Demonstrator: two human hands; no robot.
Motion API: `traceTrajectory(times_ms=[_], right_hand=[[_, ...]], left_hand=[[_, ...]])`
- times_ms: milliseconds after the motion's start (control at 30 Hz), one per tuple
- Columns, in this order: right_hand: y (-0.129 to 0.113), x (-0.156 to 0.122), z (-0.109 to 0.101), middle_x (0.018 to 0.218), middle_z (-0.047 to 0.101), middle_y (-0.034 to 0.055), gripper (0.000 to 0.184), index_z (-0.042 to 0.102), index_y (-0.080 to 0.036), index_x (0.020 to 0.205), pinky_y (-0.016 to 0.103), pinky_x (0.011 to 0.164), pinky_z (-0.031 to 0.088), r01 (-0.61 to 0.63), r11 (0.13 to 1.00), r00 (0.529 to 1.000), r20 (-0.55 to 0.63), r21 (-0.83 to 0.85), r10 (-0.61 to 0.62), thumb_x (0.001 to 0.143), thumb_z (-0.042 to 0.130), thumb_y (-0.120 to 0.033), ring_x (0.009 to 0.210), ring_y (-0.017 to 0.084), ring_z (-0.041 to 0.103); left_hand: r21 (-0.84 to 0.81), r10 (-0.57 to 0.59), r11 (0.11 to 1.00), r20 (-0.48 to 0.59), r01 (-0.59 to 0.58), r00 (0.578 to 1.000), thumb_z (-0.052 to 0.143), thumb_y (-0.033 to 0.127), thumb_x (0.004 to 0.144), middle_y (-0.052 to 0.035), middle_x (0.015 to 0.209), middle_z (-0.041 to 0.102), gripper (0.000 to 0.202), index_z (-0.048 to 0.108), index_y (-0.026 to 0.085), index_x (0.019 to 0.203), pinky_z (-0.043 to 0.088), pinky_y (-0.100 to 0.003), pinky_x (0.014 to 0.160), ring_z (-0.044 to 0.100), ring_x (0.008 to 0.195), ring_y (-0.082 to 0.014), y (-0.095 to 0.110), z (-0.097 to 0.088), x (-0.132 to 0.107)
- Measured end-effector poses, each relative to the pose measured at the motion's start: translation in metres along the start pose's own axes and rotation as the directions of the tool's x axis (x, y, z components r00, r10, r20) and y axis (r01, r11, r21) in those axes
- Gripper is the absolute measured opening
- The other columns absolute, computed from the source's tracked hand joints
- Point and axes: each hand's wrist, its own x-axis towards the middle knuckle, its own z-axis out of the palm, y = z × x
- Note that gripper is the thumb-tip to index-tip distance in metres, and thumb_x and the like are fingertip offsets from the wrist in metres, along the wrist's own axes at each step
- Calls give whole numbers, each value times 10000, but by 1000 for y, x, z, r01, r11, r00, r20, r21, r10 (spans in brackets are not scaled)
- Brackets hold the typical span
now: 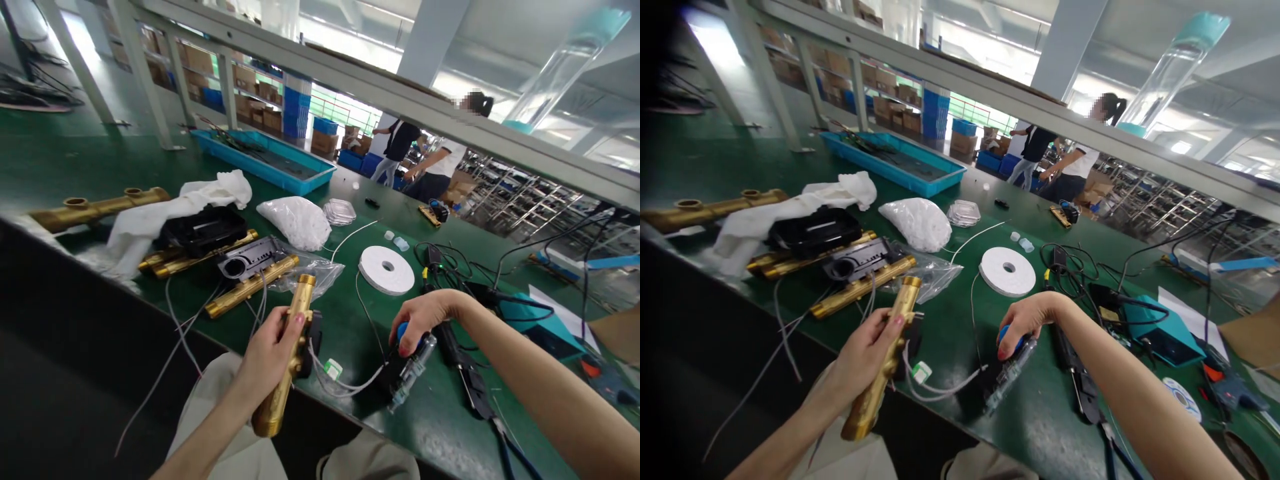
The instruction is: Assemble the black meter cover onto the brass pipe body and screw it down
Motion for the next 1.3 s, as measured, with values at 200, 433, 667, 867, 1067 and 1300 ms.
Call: traceTrajectory(times_ms=[200,433,667,867,1067,1300], right_hand=[[-35,24,-5,838,703,82,581,723,-177,869,360,611,548,-70,996,980,-192,-63,56,577,686,-679,729,247,658],[-50,60,13,989,705,139,711,700,-137,949,379,785,518,-103,983,888,-459,-152,22,676,525,-770,902,295,659],[-47,57,55,1292,522,282,1057,397,-70,1378,462,918,435,-208,972,749,-656,-105,89,637,494,-817,1180,411,525],[-57,59,83,1256,498,259,1008,406,-103,1366,492,908,434,-187,982,676,-730,-36,102,557,693,-630,1161,436,512],[-28,29,88,1232,539,125,819,389,-191,1342,388,961,432,202,979,426,-903,27,-62,663,657,-563,1105,268,557],[-43,-47,75,1165,574,83,841,416,-254,1337,402,860,474,632,756,-19,-978,-171,-205,625,700,-599,989,274,593]], left_hand=[[86,6,996,33,-9,999,403,556,899,14,692,603,377,543,207,872,428,-266,589,600,637,-180,-11,20,7],[212,-18,977,30,12,999,417,507,900,-14,766,651,311,527,217,903,410,-276,613,628,681,-203,-9,15,7],[260,-57,964,11,52,998,387,479,912,-26,740,641,284,492,223,848,382,-281,601,621,670,-219,-10,10,3],[226,-63,973,18,57,998,395,472,905,-13,717,628,260,484,231,865,376,-281,596,613,645,-215,-11,12,1],[45,-85,995,-63,88,994,386,523,893,5,719,595,309,489,232,895,409,-301,659,602,699,-216,-18,6,-5],[-351,-116,928,57,129,992,417,646,819,-1,649,561,505,575,167,817,421,-261,536,551,585,-162,-17,28,-1]])
